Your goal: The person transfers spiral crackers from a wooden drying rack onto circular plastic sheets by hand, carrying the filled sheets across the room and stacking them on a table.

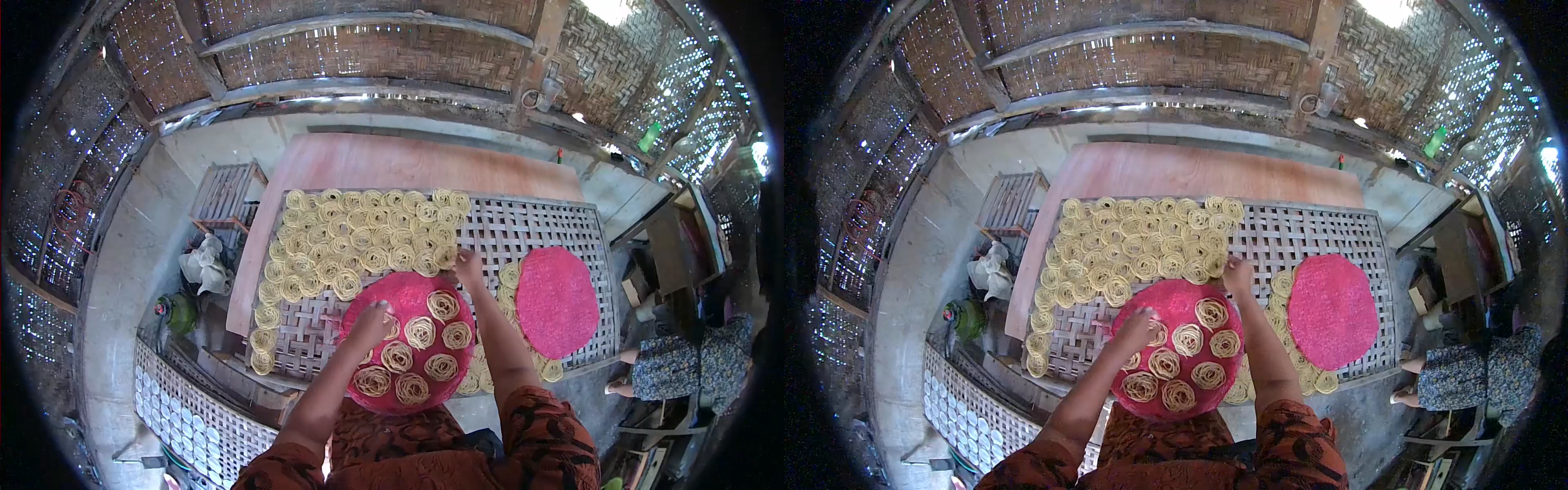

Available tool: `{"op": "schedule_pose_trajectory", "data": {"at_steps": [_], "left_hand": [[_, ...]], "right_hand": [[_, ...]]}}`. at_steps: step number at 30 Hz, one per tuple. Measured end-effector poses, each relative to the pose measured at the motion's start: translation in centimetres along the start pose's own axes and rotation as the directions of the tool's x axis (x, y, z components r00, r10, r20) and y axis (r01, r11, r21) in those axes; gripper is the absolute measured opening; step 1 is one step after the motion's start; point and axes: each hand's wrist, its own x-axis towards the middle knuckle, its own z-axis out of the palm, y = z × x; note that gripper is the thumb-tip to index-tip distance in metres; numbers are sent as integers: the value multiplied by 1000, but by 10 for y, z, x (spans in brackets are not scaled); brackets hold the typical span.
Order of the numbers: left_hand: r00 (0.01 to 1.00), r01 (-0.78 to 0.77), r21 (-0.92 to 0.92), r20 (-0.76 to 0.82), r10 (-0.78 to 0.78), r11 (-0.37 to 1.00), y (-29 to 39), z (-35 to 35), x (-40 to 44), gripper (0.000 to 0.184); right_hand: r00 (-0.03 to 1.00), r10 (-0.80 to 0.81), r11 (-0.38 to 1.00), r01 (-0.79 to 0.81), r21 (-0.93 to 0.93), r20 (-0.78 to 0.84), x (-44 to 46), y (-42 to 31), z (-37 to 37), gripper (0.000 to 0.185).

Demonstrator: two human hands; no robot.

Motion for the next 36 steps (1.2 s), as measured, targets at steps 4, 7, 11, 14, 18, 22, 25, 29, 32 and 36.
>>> {"op": "schedule_pose_trajectory", "data": {"at_steps": [4, 7, 11, 14, 18, 22, 25, 29, 32, 36], "left_hand": [[986, -73, 247, 165, 32, 966, 18, -17, -26, 37], [980, -170, 299, 151, 129, 939, 7, -9, -31, 34], [929, -353, 210, 196, 315, 912, -29, 4, -19, 23], [896, -432, 303, 253, 365, 850, -26, -8, -11, 19], [998, -22, -269, -56, 7, 963, -39, -40, 16, 14], [905, 182, -922, 22, -424, 341, -34, -57, 52, 19], [869, 252, -916, 73, -490, 311, -19, -57, 84, 22], [889, 299, -890, 128, -441, 344, 10, -38, 109, 23], [907, 268, -950, 192, -374, 161, 37, -21, 124, 25], [954, 208, -976, 189, -231, 63, 70, 9, 142, 29]], "right_hand": [[926, -319, 770, 377, -515, 201, -63, -61, -7, 32], [850, -203, 656, 487, -576, 486, -107, -66, -13, 32], [765, -324, 473, 641, -604, 557, -125, -63, -14, 33], [786, -379, 579, 614, -537, 489, -119, -53, -17, 16], [996, -45, 860, 75, -505, 71, -67, -50, -50, 9], [998, -59, 960, 64, 273, -27, 16, -17, -64, 15], [990, 92, 885, -32, 465, -107, 37, -36, -46, 18], [987, 15, 995, -31, -95, -163, 77, 51, -35, 22], [996, -77, 974, 65, -217, -49, 6, -53, -23, 33], [883, 208, 790, -406, 460, 421, -37, -98, -24, 30]]}}
